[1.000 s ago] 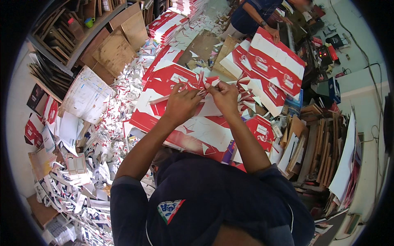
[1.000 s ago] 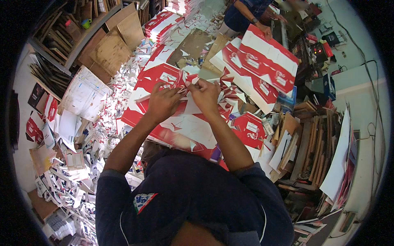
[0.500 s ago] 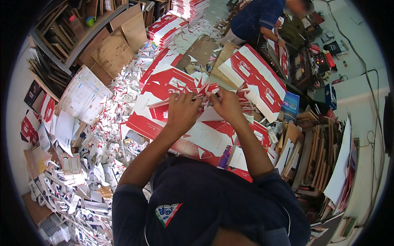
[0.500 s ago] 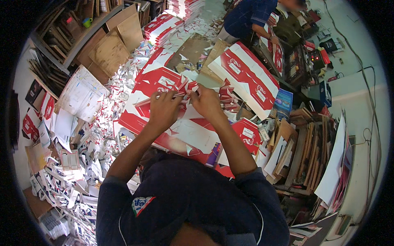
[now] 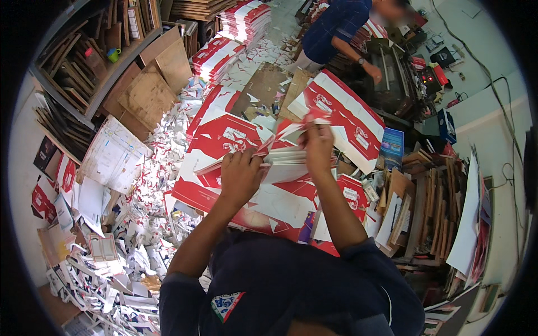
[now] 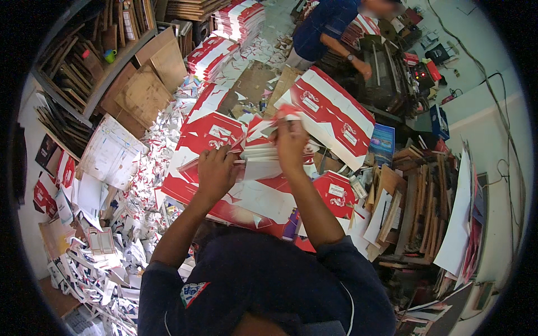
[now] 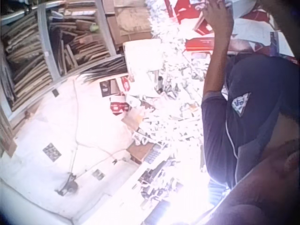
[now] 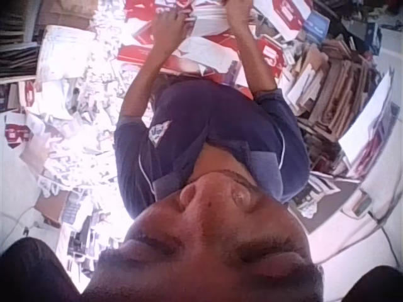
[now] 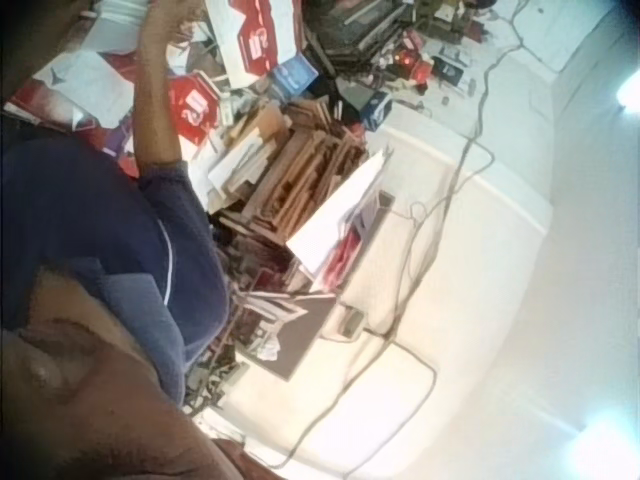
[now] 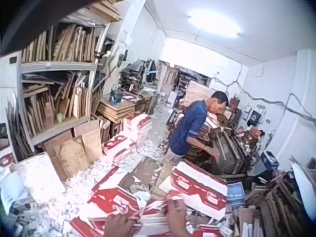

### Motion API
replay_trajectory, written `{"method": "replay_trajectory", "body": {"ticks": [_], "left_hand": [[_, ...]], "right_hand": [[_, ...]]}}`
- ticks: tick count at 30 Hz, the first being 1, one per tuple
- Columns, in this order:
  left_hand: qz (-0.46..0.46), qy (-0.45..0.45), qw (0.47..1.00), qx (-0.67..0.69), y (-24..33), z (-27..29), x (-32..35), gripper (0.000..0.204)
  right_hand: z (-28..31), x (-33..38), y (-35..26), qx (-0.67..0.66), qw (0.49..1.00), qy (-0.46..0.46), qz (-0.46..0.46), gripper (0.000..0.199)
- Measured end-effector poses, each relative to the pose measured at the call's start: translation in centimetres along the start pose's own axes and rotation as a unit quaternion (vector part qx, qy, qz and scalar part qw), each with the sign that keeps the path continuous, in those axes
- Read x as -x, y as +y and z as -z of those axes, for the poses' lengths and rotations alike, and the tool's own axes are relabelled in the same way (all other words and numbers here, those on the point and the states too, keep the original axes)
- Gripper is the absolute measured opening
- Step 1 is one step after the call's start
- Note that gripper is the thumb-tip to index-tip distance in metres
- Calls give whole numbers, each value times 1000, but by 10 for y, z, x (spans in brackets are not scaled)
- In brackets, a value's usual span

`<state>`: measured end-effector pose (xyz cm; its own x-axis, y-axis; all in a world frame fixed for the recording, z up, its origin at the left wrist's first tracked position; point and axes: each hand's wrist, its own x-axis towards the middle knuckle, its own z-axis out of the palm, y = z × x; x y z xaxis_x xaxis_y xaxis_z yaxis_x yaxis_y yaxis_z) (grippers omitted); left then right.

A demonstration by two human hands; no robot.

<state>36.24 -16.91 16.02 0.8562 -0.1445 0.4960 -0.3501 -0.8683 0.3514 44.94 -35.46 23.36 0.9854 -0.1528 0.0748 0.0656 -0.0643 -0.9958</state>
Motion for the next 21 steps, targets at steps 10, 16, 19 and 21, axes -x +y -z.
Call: {"method": "replay_trajectory", "body": {"ticks": [10,16,19,21], "left_hand": [[-9,45,999,-22,7,-5,-2,32],[27,34,999,-24,5,-7,5,43],[29,58,998,-13,1,-14,4,47],[26,73,997,-20,-1,-16,2,46]], "right_hand": [[-74,-14,-132,-1,921,-194,338,64],[-80,-31,-89,123,887,-431,115,73],[-39,-37,-53,264,834,-465,137,89],[-15,-37,-18,269,828,-468,149,75]]}}
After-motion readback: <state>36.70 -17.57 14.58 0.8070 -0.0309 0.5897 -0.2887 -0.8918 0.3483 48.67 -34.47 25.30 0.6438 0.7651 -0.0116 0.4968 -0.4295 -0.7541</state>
